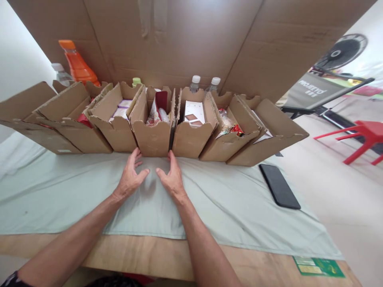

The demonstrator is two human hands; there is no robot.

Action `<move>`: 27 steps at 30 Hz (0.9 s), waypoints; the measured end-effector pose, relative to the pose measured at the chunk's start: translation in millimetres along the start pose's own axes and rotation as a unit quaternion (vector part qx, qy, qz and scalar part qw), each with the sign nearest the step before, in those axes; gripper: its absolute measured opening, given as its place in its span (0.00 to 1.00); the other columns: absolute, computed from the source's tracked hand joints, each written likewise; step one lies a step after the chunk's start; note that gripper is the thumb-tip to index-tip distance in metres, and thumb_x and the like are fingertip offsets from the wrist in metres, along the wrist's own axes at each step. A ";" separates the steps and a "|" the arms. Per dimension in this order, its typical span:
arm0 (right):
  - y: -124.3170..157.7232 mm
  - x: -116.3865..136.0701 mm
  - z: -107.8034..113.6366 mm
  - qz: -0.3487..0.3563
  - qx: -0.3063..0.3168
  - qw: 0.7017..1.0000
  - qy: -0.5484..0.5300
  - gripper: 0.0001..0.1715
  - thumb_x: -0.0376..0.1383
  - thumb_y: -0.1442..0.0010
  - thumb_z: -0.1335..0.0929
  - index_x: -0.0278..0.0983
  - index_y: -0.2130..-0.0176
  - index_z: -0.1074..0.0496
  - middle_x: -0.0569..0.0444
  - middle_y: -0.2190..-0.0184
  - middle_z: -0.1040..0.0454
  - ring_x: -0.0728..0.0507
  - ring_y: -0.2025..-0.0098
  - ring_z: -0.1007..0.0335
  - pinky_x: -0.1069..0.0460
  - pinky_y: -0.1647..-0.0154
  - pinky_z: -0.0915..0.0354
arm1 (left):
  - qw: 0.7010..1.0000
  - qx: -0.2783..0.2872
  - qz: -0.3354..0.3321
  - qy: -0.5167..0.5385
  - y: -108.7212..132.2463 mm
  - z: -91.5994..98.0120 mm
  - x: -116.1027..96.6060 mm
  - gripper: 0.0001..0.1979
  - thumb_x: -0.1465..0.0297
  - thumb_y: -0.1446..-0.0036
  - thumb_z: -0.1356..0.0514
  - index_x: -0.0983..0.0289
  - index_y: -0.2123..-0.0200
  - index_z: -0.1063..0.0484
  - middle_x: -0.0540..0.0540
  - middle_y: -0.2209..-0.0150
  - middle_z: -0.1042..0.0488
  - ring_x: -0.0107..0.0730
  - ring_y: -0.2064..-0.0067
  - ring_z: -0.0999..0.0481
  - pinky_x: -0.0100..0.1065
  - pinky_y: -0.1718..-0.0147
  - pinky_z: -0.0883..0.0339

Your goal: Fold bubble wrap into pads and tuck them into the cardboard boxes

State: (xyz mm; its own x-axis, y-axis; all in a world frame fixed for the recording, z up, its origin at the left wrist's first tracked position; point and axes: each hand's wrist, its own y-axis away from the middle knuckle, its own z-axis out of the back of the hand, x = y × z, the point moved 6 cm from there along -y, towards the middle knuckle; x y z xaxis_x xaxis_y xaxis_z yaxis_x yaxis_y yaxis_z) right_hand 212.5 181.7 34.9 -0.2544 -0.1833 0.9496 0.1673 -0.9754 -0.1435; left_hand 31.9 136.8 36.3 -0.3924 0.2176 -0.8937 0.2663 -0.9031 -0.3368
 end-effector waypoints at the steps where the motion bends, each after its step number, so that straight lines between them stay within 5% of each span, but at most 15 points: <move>1: -1.2 0.4 -0.6 0.001 0.005 1.000 0.005 0.54 0.45 0.48 0.28 0.39 0.27 0.42 0.39 0.29 0.36 0.29 0.33 0.34 0.35 0.40 0.31 | 1.000 0.008 0.001 0.003 0.2 -0.2 -0.4 0.44 0.66 0.46 0.36 0.60 0.27 0.46 0.69 0.30 0.38 0.59 0.30 0.34 0.57 0.38 0.31; 12: -0.5 -4.2 1.7 0.013 -0.016 0.999 0.027 0.48 0.47 0.47 0.28 0.37 0.31 0.36 0.37 0.33 0.32 0.30 0.37 0.29 0.34 0.40 0.30 | 0.993 0.117 -0.005 0.024 -5.0 0.8 -0.3 0.44 0.60 0.47 0.35 0.59 0.28 0.42 0.67 0.24 0.49 0.62 0.25 0.43 0.64 0.30 0.46; 16: 2.6 -6.6 4.4 0.013 -0.045 0.999 0.026 0.46 0.47 0.46 0.29 0.35 0.33 0.35 0.35 0.31 0.35 0.28 0.36 0.30 0.35 0.45 0.27 | 0.990 0.139 -0.009 0.024 -5.5 -1.7 -4.4 0.43 0.61 0.48 0.34 0.59 0.29 0.39 0.65 0.25 0.45 0.58 0.24 0.45 0.60 0.28 0.49; 21: 5.8 -6.4 5.8 0.014 -0.059 0.998 0.029 0.39 0.47 0.46 0.31 0.35 0.38 0.30 0.36 0.37 0.27 0.30 0.38 0.28 0.36 0.46 0.27 | 0.993 0.118 0.007 0.019 -4.7 -4.6 -8.8 0.41 0.64 0.49 0.34 0.60 0.31 0.36 0.64 0.24 0.44 0.56 0.23 0.47 0.58 0.27 0.49; 27: 13.2 3.2 4.8 0.029 -0.051 0.998 0.032 0.28 0.47 0.45 0.31 0.38 0.48 0.24 0.42 0.48 0.20 0.34 0.45 0.24 0.38 0.46 0.27 | 0.999 0.019 0.038 0.013 -10.1 2.7 -5.3 0.27 0.69 0.48 0.37 0.63 0.43 0.25 0.66 0.35 0.29 0.53 0.32 0.31 0.55 0.33 0.36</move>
State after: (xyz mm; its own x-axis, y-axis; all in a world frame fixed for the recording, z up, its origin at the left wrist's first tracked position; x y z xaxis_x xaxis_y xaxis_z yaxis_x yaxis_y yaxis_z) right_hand 218.5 168.8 37.3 -0.3082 -0.2448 0.9193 0.0872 -0.9695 -0.2289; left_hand 28.9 143.8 45.3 -0.3487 0.1572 -0.9239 0.2606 -0.9307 -0.2567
